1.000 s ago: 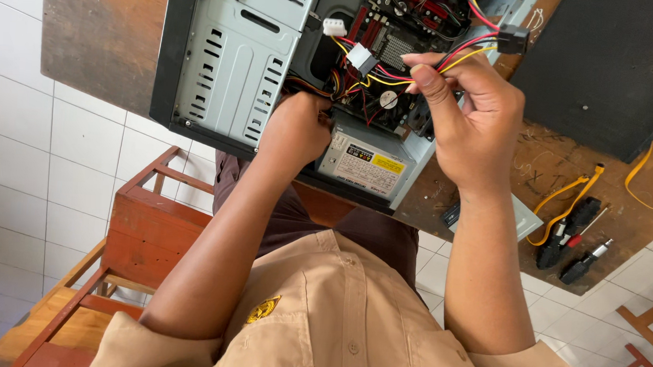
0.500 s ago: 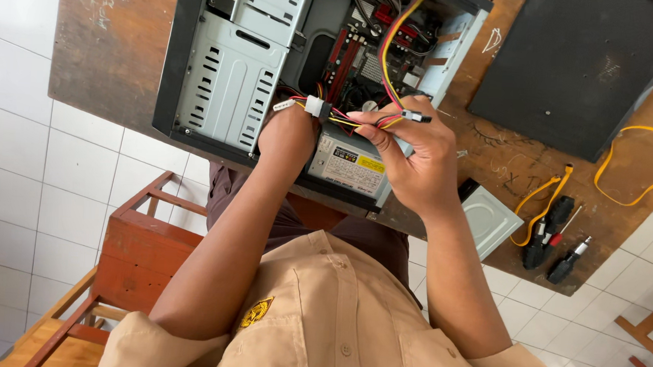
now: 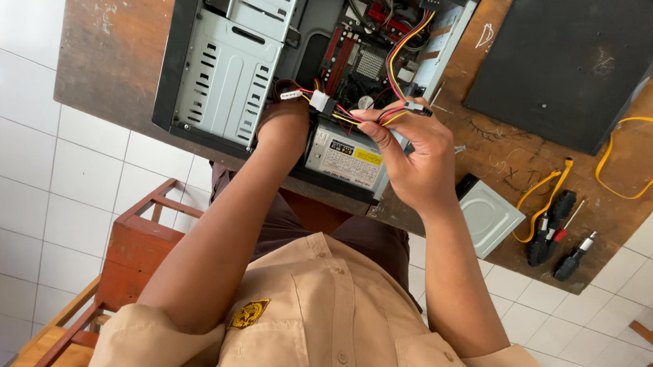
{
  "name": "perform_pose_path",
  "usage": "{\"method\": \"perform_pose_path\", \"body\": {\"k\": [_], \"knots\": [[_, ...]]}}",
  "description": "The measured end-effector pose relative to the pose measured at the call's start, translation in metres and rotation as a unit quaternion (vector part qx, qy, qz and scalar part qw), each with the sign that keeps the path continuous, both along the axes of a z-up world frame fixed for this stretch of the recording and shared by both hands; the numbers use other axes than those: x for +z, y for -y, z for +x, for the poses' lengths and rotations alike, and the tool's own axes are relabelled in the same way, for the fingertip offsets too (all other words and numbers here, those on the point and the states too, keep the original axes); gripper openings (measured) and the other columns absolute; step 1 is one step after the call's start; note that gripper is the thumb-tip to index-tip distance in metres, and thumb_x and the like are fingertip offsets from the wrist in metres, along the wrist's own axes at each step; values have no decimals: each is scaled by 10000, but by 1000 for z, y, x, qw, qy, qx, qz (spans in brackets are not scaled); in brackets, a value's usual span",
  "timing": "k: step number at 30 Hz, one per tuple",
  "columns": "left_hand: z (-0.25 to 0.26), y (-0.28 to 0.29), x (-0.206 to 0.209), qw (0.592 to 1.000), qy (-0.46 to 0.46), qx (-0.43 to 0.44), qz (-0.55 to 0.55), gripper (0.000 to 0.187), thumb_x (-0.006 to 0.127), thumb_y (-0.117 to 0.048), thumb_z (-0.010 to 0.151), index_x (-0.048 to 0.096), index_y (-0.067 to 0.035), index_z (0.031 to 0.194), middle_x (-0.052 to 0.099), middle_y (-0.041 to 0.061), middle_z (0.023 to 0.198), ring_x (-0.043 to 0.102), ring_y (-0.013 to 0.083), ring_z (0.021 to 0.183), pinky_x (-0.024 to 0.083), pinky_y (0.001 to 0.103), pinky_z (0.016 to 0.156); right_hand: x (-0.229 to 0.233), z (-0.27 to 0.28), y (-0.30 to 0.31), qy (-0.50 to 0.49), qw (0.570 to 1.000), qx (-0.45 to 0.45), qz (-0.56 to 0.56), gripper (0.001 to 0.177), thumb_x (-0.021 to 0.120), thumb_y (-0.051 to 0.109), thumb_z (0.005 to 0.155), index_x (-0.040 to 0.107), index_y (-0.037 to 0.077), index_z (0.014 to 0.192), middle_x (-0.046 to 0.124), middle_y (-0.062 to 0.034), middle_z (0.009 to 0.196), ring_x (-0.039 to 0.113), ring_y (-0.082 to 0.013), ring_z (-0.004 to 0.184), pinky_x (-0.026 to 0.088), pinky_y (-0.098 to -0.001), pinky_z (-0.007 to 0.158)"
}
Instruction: The person works inside an open desktop computer case, handling and connecting various power and data cables to the motherboard and power supply. They repeatedly plug and unplug connectors, route wires, and adjust components within the case.
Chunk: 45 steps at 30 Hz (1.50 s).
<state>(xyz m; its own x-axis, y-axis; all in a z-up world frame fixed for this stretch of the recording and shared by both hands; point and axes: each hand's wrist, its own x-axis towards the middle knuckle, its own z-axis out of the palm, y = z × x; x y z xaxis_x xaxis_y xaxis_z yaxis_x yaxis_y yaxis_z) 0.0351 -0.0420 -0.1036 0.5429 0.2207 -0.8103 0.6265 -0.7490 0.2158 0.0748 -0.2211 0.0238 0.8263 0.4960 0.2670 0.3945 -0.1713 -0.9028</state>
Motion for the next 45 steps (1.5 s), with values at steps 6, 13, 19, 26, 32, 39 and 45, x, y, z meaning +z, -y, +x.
{"method": "perform_pose_path", "body": {"k": [6,13,19,26,32,39,45], "knots": [[-25,-5,-91,938,266,-214,63,148,628,-35,844,713,-46,724,657,117,668,741,384,656,612,482,539,0,-3,5,-32,999,-5,8,81,719,-26,971,779,-6,1021,730,-200,837,669,-325,748,531,-467,820],[26,-22,-7,961,157,-226,23,132,626,11,852,744,-1,794,718,150,769,748,387,727,621,479,607,-6,-1,14,-19,1000,-4,1,64,752,-17,976,783,-39,1027,738,-194,867,697,-306,802,548,-444,830],[38,-26,5,937,110,-330,6,277,649,3,913,725,-67,1170,636,160,1225,686,404,1014,621,509,688,-11,-4,22,-44,994,-13,-95,179,653,104,1083,749,-40,1130,713,-121,1013,653,-231,923,523,-344,872],[17,-15,21,955,255,-28,-148,287,439,197,825,556,-4,992,670,227,882,643,375,701,482,471,549,-14,0,22,-34,991,-49,-122,146,679,79,1091,762,-30,1141,696,-117,1011,630,-217,907,496,-328,858],[16,-23,2,928,309,59,-200,126,494,88,876,532,-32,886,722,160,897,674,321,797,506,406,644,-14,9,19,-41,992,-39,-116,136,657,72,1104,740,-35,1126,732,-150,1088,676,-226,921,518,-331,853],[58,-31,46,980,99,-72,-155,466,605,-22,835,438,-117,1259,685,187,1084,651,452,943,476,578,623,-18,11,19,-69,991,-56,-104,154,644,84,1124,740,-31,1159,692,-137,1044,630,-192,842,482,-286,786],[63,-30,26,969,78,-163,-170,569,541,30,783,399,-38,1330,607,219,1281,575,458,1175,475,535,867,-19,15,30,-37,991,-51,-116,168,617,48,1129,733,-70,1104,704,-164,1027,616,-240,866,480,-339,817]]}}
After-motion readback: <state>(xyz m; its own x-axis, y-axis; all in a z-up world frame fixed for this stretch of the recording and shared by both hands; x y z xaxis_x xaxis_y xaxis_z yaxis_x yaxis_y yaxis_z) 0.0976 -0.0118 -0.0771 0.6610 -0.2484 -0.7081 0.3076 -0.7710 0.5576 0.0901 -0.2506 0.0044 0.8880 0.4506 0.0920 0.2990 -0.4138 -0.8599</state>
